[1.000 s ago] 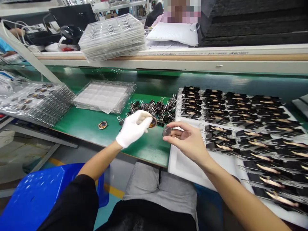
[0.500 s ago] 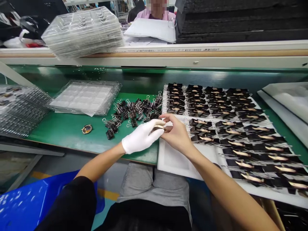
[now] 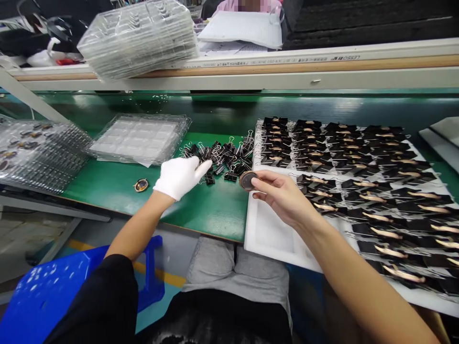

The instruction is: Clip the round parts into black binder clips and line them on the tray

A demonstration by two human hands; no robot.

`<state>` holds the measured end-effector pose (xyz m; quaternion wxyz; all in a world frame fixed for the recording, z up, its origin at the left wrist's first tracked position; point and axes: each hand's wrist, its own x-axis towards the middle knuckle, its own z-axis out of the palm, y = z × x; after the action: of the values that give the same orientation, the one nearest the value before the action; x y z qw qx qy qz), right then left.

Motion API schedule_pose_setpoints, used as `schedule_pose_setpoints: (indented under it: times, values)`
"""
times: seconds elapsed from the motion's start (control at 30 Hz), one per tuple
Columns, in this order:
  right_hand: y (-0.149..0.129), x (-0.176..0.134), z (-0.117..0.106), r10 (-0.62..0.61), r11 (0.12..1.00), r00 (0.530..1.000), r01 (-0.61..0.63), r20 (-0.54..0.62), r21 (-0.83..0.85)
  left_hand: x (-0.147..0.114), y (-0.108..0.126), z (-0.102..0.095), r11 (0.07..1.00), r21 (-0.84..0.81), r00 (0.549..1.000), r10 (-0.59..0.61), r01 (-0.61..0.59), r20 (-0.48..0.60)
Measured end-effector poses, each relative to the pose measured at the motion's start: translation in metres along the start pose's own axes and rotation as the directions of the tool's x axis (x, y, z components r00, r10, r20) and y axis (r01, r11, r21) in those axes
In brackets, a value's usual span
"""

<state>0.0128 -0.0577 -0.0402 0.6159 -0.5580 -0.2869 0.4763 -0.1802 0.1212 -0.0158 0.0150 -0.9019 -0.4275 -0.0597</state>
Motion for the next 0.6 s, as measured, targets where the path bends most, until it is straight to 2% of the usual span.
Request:
schedule_pose_setpoints:
  times: [0.07,0.13,0.3,0.4,0.5,0.6]
  values:
    - [-0.002,0.000,0.000,0.053,0.994,0.998,-0.054,0.017,0.090,0.004,-0.005,0.003,0.996,0.088,0.979,0.007,-0.025,0.203]
    - [-0.003,-0.001,0.002,0.095,0.987,0.995,-0.100,0.041,0.126,0.003,-0.005,0.004,0.995,0.070,0.957,0.043,-0.066,0.286]
    - [0.000,-0.003,0.004,0.117,0.991,0.986,-0.124,0.120,0.053,-0.005,0.002,-0.006,0.995,-0.069,0.986,0.082,-0.073,0.145]
    - [0.002,-0.002,0.003,0.101,0.994,0.987,-0.106,0.124,0.038,0.000,0.005,-0.006,1.000,0.009,0.993,-0.031,0.030,0.118]
    - [0.003,-0.002,0.002,0.094,0.995,0.985,-0.099,0.146,0.026,0.011,0.004,0.002,0.990,0.125,0.984,-0.084,0.065,0.156]
    - [0.004,-0.002,0.003,0.087,0.996,0.985,-0.091,0.149,0.022,0.016,0.002,0.009,0.993,0.105,0.973,0.021,-0.046,0.230]
